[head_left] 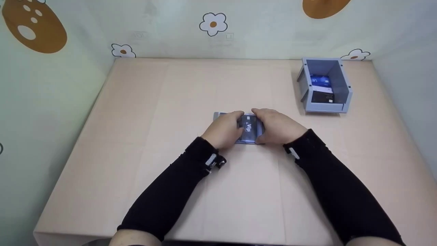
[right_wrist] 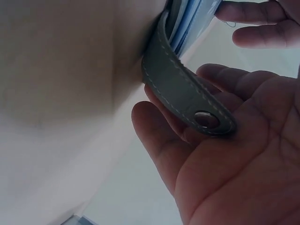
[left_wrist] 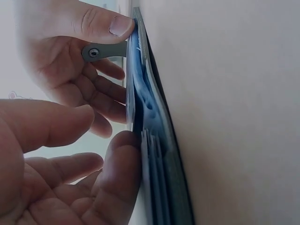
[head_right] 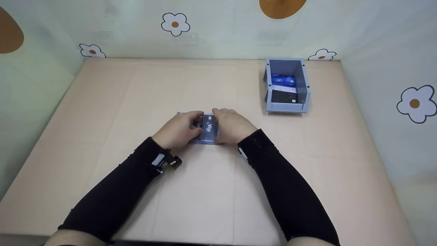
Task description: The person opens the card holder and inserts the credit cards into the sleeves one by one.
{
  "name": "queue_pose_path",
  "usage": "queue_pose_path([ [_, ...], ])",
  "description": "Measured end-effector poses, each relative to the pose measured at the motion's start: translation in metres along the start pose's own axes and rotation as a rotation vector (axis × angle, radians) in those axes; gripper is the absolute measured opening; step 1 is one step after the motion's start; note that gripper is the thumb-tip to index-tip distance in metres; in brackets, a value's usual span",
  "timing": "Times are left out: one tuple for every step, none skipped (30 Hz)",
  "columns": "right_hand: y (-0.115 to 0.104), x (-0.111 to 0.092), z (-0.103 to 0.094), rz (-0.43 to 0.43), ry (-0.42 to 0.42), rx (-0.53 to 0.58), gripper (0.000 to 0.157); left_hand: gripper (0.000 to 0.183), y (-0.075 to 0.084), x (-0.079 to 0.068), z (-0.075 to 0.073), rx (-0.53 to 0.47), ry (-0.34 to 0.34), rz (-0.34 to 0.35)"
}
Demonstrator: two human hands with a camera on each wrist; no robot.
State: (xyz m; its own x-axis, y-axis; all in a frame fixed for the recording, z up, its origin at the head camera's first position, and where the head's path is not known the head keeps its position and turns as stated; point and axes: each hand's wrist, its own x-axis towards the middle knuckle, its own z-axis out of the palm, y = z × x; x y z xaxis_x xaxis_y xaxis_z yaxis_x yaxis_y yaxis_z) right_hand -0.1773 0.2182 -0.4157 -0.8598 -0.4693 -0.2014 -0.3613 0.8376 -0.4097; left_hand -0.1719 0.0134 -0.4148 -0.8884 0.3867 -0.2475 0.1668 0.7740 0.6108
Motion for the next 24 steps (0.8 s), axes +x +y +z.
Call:
queue_pose_path([
  [0.0005,-0.0001,0.0003,-0.003,0.001,0.001,0.104,0.06,-0.0002,0.0003,-0.0001,-0.004,-0.001,0.003],
  [0.0008,-0.0002,0.0005,-0.003,0.002,0.004,0.105,0.06,-0.0005,0.0004,-0.0001,-0.007,-0.002,0.006],
  [0.0012,-0.0002,0.0008,-0.004,0.001,0.008,0.107,0.06,-0.0007,0.0005,-0.0001,-0.01,-0.002,0.009],
  [0.0015,-0.0002,0.001,-0.006,0.003,0.01,0.108,0.06,-0.0009,0.0007,-0.0001,-0.013,-0.002,0.013],
  [0.002,0.0001,0.0014,-0.008,0.005,0.015,0.109,0.06,-0.0011,0.0007,-0.0001,-0.016,-0.001,0.017],
  [0.0027,0.0006,0.0019,-0.012,0.008,0.018,0.11,0.06,-0.0013,0.0007,-0.0001,-0.018,0.0,0.019],
  [0.0031,0.001,0.0022,-0.015,0.01,0.021,0.11,0.06,-0.0014,0.001,-0.0001,-0.019,0.001,0.023],
  [0.0037,0.0015,0.0025,-0.016,0.011,0.026,0.111,0.061,-0.0016,0.001,-0.0001,-0.019,0.002,0.025],
  [0.0043,0.0019,0.0029,-0.017,0.012,0.027,0.112,0.061,-0.0016,0.001,-0.0001,-0.02,0.002,0.027],
  [0.0047,0.0022,0.0032,-0.02,0.014,0.027,0.112,0.061,-0.0017,0.0011,0.0001,-0.022,0.003,0.029],
  [0.0051,0.0024,0.0034,-0.023,0.017,0.031,0.113,0.062,-0.0018,0.0011,0.0002,-0.026,0.004,0.029],
  [0.0053,0.0027,0.0037,-0.025,0.017,0.033,0.113,0.062,-0.002,0.0011,0.0003,-0.03,0.004,0.028],
  [0.0053,0.0028,0.0038,-0.025,0.016,0.034,0.114,0.063,-0.0022,0.0012,0.0006,-0.034,0.005,0.028],
  [0.0056,0.003,0.004,-0.028,0.019,0.035,0.114,0.063,-0.0024,0.0012,0.0009,-0.037,0.006,0.028],
  [0.0056,0.0031,0.0041,-0.032,0.022,0.035,0.114,0.063,-0.0026,0.0011,0.0012,-0.039,0.007,0.029],
  [0.0055,0.0032,0.004,-0.037,0.026,0.036,0.114,0.063,-0.0029,0.0012,0.0016,-0.037,0.008,0.032],
  [0.0056,0.0034,0.0039,-0.04,0.028,0.038,0.113,0.063,-0.0032,0.0013,0.0018,-0.031,0.01,0.035],
  [0.0056,0.0034,0.0036,-0.04,0.029,0.041,0.113,0.063,-0.0036,0.0015,0.0022,-0.023,0.01,0.038],
  [0.0056,0.0033,0.0032,-0.04,0.032,0.044,0.113,0.063,-0.0038,0.0018,0.0026,-0.016,0.011,0.045],
  [0.0056,0.0033,0.0027,-0.036,0.035,0.049,0.112,0.063,-0.0041,0.002,0.0031,-0.008,0.012,0.051],
  [0.0054,0.0029,0.002,-0.028,0.036,0.054,0.112,0.063,-0.0043,0.0022,0.0034,-0.001,0.012,0.056],
  [0.0054,0.0025,0.0011,-0.017,0.039,0.059,0.111,0.063,-0.0043,0.0024,0.0036,0.005,0.013,0.059],
  [0.0053,0.0019,0.0,-0.007,0.042,0.061,0.11,0.062,-0.0041,0.0026,0.0038,0.009,0.013,0.06],
  [0.0054,0.0011,-0.0014,0.007,0.044,0.064,0.109,0.062,-0.0039,0.0027,0.004,0.008,0.012,0.06],
])
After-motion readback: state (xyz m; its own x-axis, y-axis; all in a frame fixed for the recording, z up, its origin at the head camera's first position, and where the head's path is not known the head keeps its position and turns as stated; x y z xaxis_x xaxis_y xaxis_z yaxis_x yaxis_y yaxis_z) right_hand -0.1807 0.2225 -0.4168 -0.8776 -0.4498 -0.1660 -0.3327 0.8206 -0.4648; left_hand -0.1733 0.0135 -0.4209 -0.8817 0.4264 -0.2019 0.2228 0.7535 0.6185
